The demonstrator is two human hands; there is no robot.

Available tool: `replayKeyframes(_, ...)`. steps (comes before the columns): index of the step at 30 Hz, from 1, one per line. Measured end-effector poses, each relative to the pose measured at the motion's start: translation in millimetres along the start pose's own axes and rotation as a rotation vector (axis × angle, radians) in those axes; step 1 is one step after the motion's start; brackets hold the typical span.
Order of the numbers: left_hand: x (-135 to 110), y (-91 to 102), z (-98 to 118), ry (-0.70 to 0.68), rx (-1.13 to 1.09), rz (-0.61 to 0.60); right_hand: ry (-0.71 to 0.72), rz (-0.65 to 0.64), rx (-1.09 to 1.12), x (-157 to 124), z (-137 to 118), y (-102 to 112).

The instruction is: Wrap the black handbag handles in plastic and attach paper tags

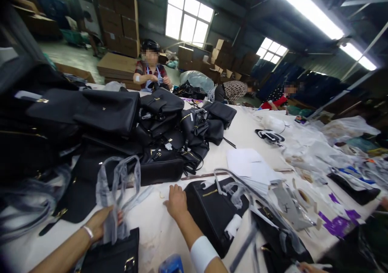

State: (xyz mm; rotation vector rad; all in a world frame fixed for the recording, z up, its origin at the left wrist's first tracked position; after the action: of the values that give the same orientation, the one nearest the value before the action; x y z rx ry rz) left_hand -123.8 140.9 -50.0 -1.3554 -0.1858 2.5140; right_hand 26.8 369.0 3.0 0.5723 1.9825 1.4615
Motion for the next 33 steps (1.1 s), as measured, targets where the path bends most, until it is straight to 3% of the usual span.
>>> replayKeyframes(3,9,1.8,-19,0.095,0.097,-0.045,0.032,0.011,-0.140,5,2,-19)
replayKeyframes(6,6,16.1,8,0.030,0.274,-0.106,0.056,-0.008,-0.219,10,8,-34)
replayKeyframes(7,5,27.1,25,-0.058,0.378,-0.055,0.068,-0.021,-0.233,12,11,-37)
replayKeyframes(9,-5,48.0,64,-0.366,0.596,0.121,0.107,-0.047,-0.248,14,15,-42)
replayKeyframes(11,-23,52.5,87,-0.691,0.781,0.241,0.182,-0.080,-0.250,11,12,-45)
replayKeyframes(13,-29,36.7,76,-0.841,0.934,0.135,0.272,-0.121,-0.248,1,2,-49)
replayKeyframes(17,-3,4.0,17,-0.657,1.067,-0.223,0.376,-0.175,-0.215,-23,-16,-46)
replayKeyframes(20,6,4.3,18,-0.646,1.068,-0.187,0.358,-0.145,-0.131,-34,-15,-24)
replayKeyframes(22,-7,11.3,32,-0.693,1.076,-0.109,0.302,-0.130,0.093,-38,-10,-4)
replayKeyframes(25,-58,8.7,50,-0.843,1.135,-0.051,0.202,-0.196,0.601,-50,-9,17)
replayKeyframes(27,-101,-10.1,42,-0.964,1.221,-0.168,0.168,-0.285,0.843,-65,-20,23)
replayKeyframes(29,-129,-28.2,15,-0.976,1.310,-0.404,0.176,-0.406,0.993,-85,-38,25)
replayKeyframes(31,-131,-27.9,-10,-0.872,1.354,-0.522,0.217,-0.524,1.055,-105,-57,22)
replayKeyframes(33,-110,-10.1,-17,-0.746,1.342,-0.440,0.244,-0.555,0.997,-121,-65,18)
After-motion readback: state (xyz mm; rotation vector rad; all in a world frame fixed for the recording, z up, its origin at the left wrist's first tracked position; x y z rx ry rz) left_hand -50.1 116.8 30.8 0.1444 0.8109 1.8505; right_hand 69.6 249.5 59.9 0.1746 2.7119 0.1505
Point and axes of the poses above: each hand's wrist, its own x-axis towards the middle knuckle, its own y-axis out of the back of the hand, z = x × y, the point moved 9 cm from there along x, towards the middle knuckle, and after that the axes turned 5 degrees about -x, right-handed, at the moved point
